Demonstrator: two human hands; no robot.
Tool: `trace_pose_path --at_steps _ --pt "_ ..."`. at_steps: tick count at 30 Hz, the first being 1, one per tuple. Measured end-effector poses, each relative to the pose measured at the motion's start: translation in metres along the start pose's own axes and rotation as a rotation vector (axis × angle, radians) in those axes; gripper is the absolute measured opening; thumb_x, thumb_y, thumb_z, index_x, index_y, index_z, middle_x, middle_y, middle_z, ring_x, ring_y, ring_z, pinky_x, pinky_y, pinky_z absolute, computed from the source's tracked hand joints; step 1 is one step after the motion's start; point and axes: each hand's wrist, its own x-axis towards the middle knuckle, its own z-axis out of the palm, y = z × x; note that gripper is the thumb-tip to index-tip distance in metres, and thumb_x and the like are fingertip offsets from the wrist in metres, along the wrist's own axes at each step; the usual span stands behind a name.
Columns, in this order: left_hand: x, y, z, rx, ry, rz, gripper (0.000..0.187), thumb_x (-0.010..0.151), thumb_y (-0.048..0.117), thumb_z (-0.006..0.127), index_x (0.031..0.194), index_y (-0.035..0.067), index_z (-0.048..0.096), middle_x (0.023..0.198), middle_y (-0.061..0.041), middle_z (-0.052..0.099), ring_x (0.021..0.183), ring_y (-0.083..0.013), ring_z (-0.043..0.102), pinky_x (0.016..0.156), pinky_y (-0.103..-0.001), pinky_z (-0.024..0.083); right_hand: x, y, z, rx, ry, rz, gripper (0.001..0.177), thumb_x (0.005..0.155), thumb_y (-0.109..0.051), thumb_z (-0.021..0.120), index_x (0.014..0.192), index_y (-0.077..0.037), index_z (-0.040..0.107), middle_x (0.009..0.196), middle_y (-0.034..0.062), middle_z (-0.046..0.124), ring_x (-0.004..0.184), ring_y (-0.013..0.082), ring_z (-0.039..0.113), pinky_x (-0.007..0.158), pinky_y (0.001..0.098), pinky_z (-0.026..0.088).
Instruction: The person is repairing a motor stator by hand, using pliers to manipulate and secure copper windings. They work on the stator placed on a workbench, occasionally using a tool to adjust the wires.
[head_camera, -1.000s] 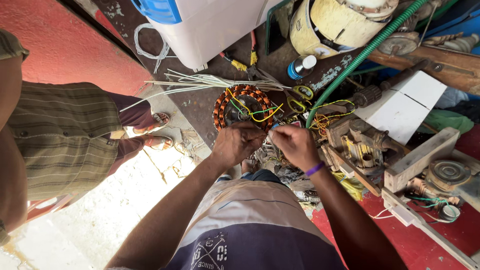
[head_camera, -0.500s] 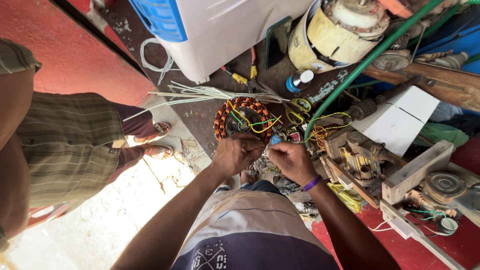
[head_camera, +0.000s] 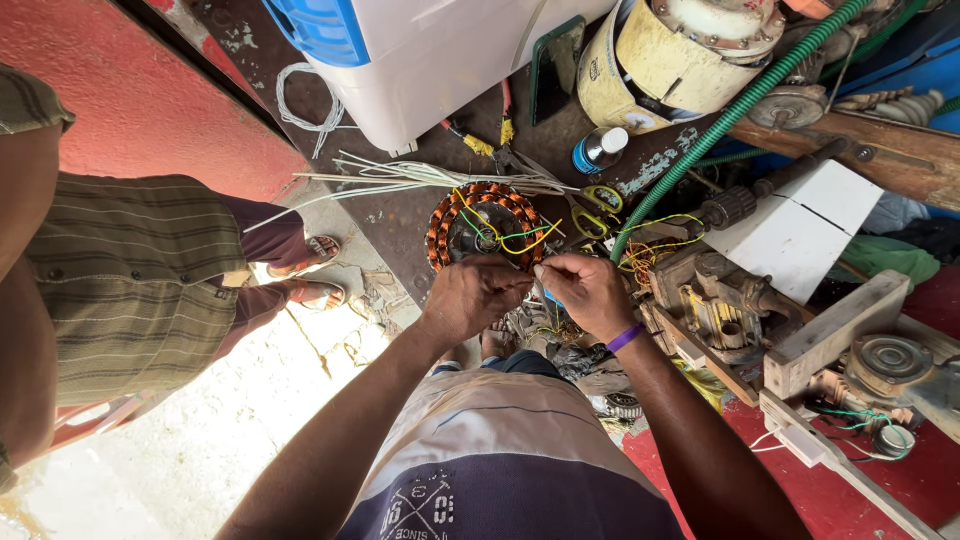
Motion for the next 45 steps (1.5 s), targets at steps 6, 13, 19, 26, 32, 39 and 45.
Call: trace_pose_path --at_steps 6,13,19,26,32,39,45 --pt "0.001 0.001 0.002 0.046 -0.03 -0.054 0.016 0.085 0.02 0.076 0.1 0.017 0.078 0.094 0.0 0.076 0.082 -0.0206 0.074 0.072 -0.037 0.06 -0.005 0.009 0.005 0.021 -0.059 0.018 0.025 0.097 -0.023 0.072 0.099 0.001 0.078 0.075 0.0042 0.074 0.065 0.0068 0.065 0.057 0.0237 0.053" --pt "0.0 -0.009 0.008 0.035 0.026 0.033 0.017 0.092 0.022 0.075 0.108 0.02 0.079 0.099 -0.001 0.076 0.089 -0.0226 0.074 0.076 -0.038 0.06 -0.002 0.012 0.0 -0.111 -0.043 0.05 0.024 0.095 -0.022 0.072 0.1 0.0 0.079 0.071 0.0064 0.074 0.059 0.0102 0.064 0.05 0.0259 0.049" --pt "-0.001 -0.004 0.004 0.044 0.026 0.082 0.02 0.088 0.026 0.075 0.106 0.019 0.08 0.103 -0.001 0.077 0.093 -0.0229 0.074 0.078 -0.038 0.06 -0.012 0.015 0.002 0.068 -0.106 -0.025 0.024 0.094 -0.021 0.072 0.1 0.001 0.077 0.075 0.0074 0.075 0.064 0.0092 0.068 0.054 0.0249 0.055" --pt "0.003 0.0 -0.002 0.042 0.024 0.03 0.019 0.087 0.027 0.076 0.104 0.02 0.079 0.103 -0.001 0.076 0.092 -0.0236 0.074 0.077 -0.038 0.06 -0.004 0.011 0.001 0.0 -0.114 -0.043 0.022 0.094 -0.019 0.071 0.098 0.002 0.077 0.076 0.0044 0.074 0.066 0.0071 0.066 0.057 0.0239 0.053" --pt "0.0 -0.002 0.001 0.038 0.001 -0.003 0.019 0.087 0.027 0.075 0.105 0.02 0.08 0.105 -0.003 0.078 0.095 -0.0249 0.074 0.08 -0.038 0.06 -0.003 0.02 0.004 0.049 -0.103 0.073 0.024 0.094 -0.023 0.071 0.101 0.0 0.077 0.074 0.0031 0.072 0.061 0.008 0.06 0.053 0.0255 0.048" --pt "0.003 0.001 0.004 0.068 0.019 -0.063 0.027 0.094 0.034 0.07 0.117 0.024 0.077 0.112 -0.006 0.075 0.096 -0.0303 0.073 0.08 -0.042 0.059 0.043 0.061 -0.025 0.141 0.018 0.113 0.025 0.098 -0.028 0.074 0.106 -0.005 0.077 0.085 0.0122 0.073 0.069 0.0153 0.062 0.058 0.0298 0.051" --pt "-0.004 -0.001 0.004 0.247 0.011 0.081 0.039 0.093 0.022 0.067 0.132 0.02 0.07 0.12 -0.007 0.072 0.094 -0.0306 0.072 0.078 -0.041 0.06 0.08 0.089 -0.059 -0.822 0.171 -0.332 0.056 0.08 -0.006 0.075 0.133 -0.006 0.056 0.124 0.0248 0.067 0.11 0.0461 0.068 0.091 0.048 0.055"
